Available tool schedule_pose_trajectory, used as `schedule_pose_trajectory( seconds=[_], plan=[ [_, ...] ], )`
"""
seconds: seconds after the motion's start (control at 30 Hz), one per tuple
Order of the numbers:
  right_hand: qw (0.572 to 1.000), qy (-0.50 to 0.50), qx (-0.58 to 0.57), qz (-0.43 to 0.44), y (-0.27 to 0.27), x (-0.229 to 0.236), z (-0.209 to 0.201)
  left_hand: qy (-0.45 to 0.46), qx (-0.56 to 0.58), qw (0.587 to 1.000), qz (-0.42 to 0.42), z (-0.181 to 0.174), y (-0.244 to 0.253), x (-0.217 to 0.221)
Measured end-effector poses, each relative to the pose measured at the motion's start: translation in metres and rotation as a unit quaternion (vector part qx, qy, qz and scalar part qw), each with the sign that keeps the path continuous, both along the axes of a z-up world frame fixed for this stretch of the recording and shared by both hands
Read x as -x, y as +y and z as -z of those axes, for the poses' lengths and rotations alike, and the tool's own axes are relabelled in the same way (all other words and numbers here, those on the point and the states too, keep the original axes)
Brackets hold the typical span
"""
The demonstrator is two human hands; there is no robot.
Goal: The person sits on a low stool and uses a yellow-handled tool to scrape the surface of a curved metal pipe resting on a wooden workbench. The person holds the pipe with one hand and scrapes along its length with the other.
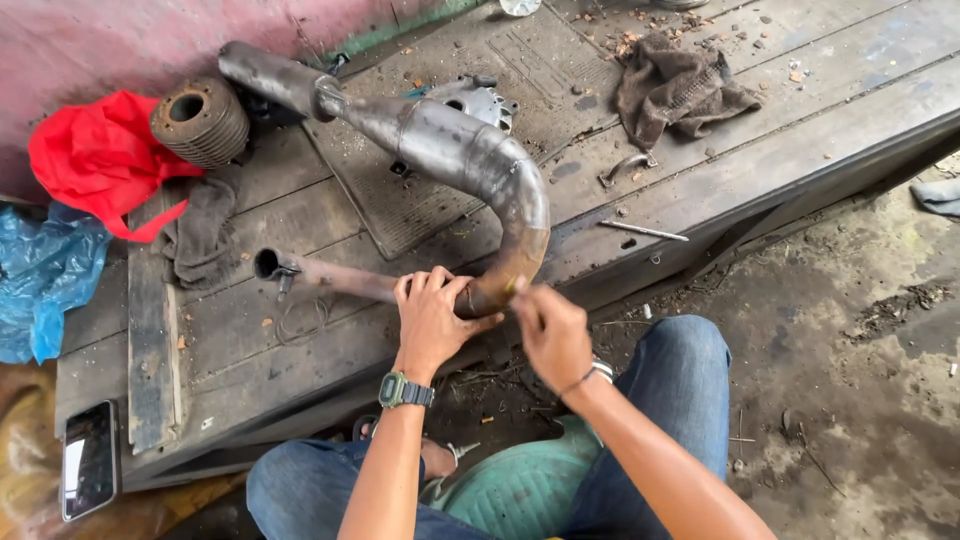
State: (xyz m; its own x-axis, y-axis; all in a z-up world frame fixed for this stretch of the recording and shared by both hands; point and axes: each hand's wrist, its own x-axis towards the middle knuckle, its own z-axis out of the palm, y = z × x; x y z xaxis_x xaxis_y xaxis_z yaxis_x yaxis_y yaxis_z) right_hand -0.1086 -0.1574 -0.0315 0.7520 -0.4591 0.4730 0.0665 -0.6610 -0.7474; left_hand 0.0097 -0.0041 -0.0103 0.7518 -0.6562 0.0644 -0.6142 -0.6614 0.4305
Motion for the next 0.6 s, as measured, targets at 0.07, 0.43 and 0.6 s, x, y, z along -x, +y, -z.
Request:
schedule_pose_trajectory(
  seconds=[0.07,0.43,0.6],
  plan=[
    [1.0,0.005,0.016,-0.015,-0.004,0.007,0.015,0.008,-0.002,1.0,0.001,-0.002,0.002,0.003],
    [0.997,0.043,0.061,-0.007,-0.023,-0.002,-0.02,0.029,0.0,1.0,0.003,-0.01,0.003,0.005],
    [0.967,0.192,0.163,-0.047,-0.024,0.003,-0.055,0.025,0.011,1.0,0.007,-0.006,0.004,0.006]
  ],
)
